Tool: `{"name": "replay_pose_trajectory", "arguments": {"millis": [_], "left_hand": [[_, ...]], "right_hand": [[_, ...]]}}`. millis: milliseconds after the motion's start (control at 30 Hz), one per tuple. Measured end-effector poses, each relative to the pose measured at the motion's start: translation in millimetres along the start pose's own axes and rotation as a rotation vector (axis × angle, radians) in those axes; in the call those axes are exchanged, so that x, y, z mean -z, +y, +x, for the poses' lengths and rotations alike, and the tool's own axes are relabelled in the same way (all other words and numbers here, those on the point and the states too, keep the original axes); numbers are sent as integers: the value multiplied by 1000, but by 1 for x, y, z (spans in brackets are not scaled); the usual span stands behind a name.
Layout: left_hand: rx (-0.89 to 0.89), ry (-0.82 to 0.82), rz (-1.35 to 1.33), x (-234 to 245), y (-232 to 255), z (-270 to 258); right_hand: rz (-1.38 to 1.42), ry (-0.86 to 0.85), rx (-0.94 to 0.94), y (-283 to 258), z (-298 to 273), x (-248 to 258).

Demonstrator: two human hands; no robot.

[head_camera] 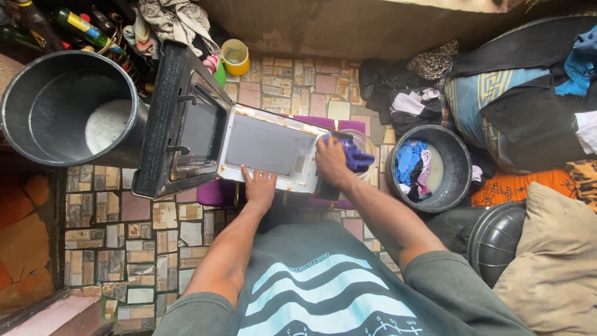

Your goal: Washing a cloth and using it to wipe down the exterior and interior of a microwave.

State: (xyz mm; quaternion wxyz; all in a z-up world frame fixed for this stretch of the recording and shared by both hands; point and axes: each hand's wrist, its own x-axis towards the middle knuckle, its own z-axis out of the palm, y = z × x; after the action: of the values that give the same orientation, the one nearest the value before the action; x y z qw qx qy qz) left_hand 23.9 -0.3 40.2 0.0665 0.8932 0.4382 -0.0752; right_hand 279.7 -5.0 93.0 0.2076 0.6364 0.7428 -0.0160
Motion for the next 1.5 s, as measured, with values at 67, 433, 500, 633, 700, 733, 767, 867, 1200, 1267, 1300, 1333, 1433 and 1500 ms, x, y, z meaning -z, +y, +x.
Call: {"name": "replay_pose_trajectory", "arguments": {"millis": [67,433,500,633,700,733,767,867,1200,1267,1300,1333,1433,1500], "left_hand": [[-1,-63,-13,7,0,0],[1,-180,-30,15,2,-1],[7,-208,-17,20,2,2],[27,-232,-7,14,2,5],[23,-115,-13,4,1,6],[32,-115,-13,5,1,6],[36,-159,-31,6,0,6],[25,-205,-41,12,-1,3],[-8,-171,-30,21,-1,4],[-12,-184,-39,17,-2,4],[-14,-200,-49,14,-2,3],[-18,-197,-50,10,-1,4],[-19,-119,-65,6,-3,7],[-14,-224,-40,13,-2,8]], "right_hand": [[11,65,2,-27,-14,-33],[347,40,82,-59,-61,-28],[396,-104,-9,-35,-34,-1],[340,-94,-32,3,10,13],[288,153,-116,22,29,17],[288,155,-108,30,32,24],[347,175,-177,37,36,31],[401,180,-214,37,33,36],[451,102,-135,-81,-53,-28],[497,93,-121,-81,-57,-32],[544,84,-104,-82,-61,-34],[542,85,-108,-73,-56,-35],[575,87,-129,-50,-36,-26],[607,86,-175,-34,-19,-2]]}}
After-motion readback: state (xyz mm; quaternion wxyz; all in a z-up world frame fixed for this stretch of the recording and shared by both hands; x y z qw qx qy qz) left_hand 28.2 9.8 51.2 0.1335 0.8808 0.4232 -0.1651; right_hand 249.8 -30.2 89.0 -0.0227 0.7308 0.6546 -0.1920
